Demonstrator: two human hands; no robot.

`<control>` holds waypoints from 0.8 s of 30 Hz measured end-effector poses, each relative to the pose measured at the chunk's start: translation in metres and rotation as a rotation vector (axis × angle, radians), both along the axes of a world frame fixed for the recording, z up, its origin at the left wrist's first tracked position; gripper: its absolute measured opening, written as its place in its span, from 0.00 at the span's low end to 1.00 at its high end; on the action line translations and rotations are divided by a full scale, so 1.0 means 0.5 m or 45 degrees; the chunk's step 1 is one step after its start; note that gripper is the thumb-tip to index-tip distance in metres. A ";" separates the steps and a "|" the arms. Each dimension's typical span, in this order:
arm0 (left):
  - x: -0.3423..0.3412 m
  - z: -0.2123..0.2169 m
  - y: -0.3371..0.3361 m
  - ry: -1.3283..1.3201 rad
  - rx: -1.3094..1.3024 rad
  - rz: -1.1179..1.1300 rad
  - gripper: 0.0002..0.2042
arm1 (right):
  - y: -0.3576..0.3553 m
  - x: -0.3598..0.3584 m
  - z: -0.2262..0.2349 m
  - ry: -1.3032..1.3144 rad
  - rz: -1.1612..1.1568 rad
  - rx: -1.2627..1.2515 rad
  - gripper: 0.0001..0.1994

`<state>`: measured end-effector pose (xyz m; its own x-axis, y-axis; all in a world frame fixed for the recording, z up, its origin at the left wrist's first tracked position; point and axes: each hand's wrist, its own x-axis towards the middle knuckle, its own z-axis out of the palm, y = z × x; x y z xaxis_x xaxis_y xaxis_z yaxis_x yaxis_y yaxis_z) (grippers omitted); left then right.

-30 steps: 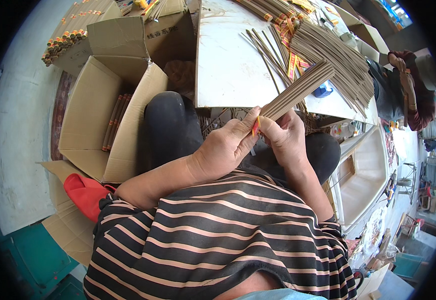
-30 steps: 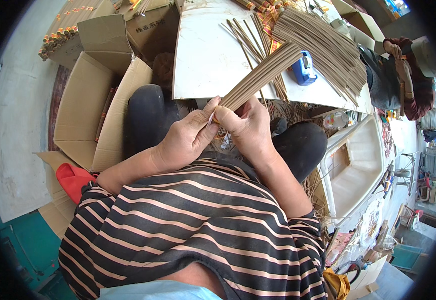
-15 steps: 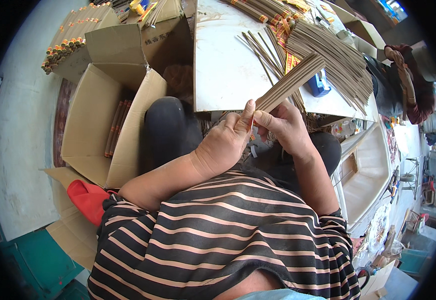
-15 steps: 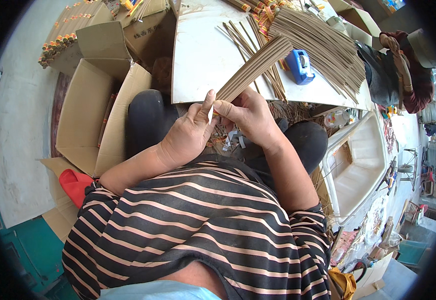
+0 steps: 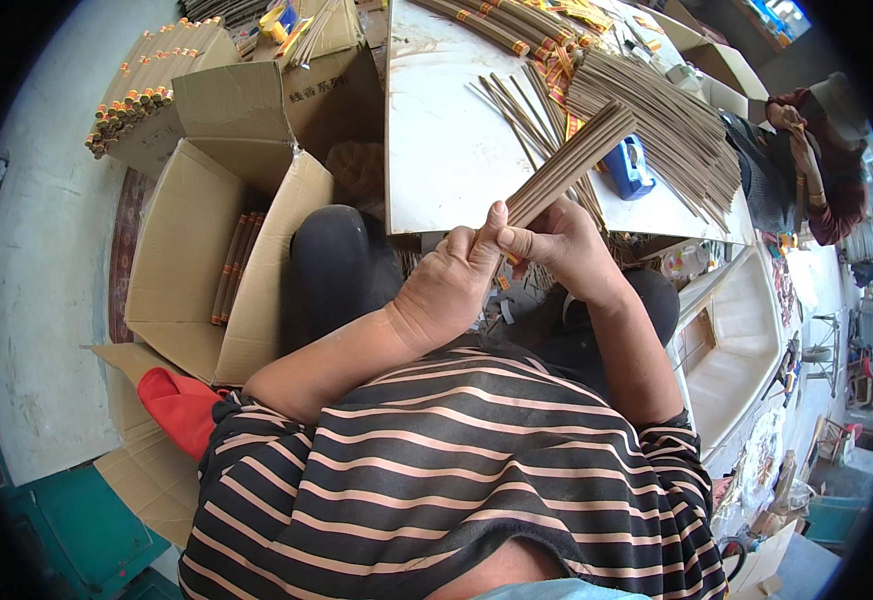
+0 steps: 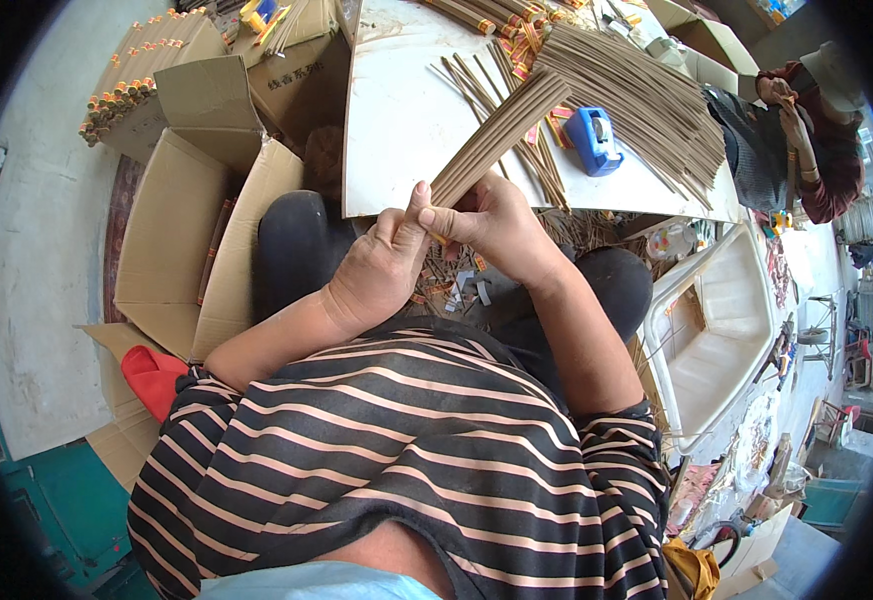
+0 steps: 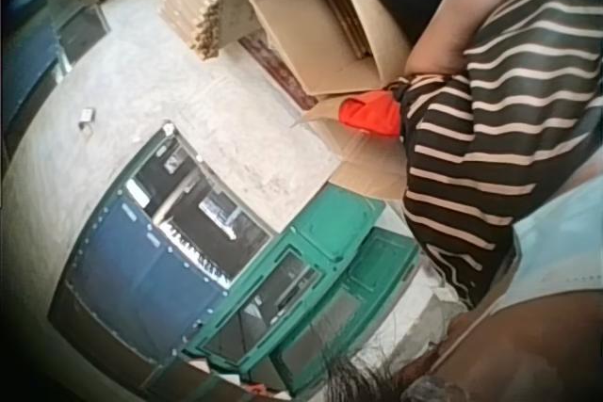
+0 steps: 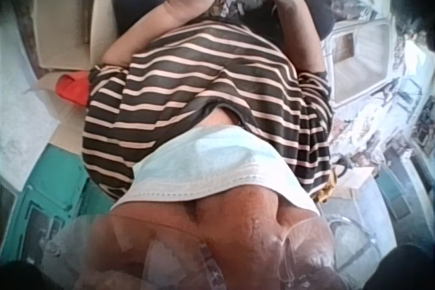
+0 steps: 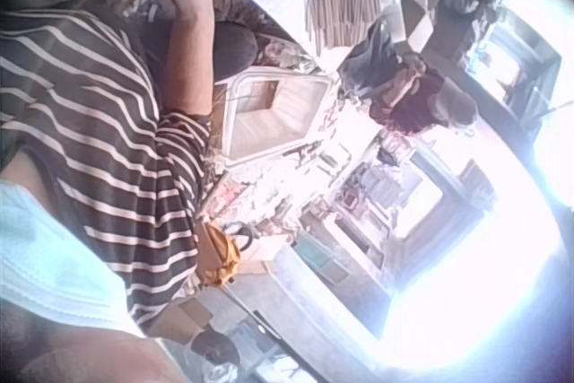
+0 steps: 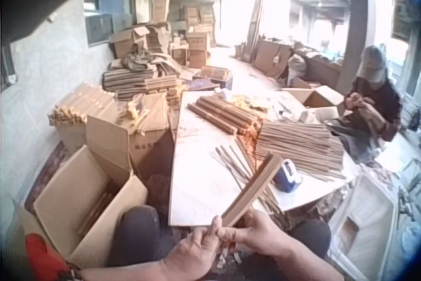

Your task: The person gathers thin wooden sticks from a table, aligns them into bundles, and secures each bundle with a small paper wrapper. The person places the finished bundles into a cardboard box.

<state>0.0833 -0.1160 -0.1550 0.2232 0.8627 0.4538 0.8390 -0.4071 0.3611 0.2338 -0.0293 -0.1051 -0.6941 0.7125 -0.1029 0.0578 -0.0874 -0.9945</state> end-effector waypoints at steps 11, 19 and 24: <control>-0.015 0.030 0.008 -0.461 -0.110 -0.177 0.30 | 0.008 0.006 0.003 0.159 0.060 0.007 0.14; -0.031 0.070 0.006 -1.107 -0.562 -0.458 0.26 | 0.004 0.007 0.017 0.290 0.096 0.074 0.17; -0.036 0.075 0.001 -1.334 -0.737 -0.515 0.27 | -0.006 0.002 0.013 0.367 0.035 0.204 0.17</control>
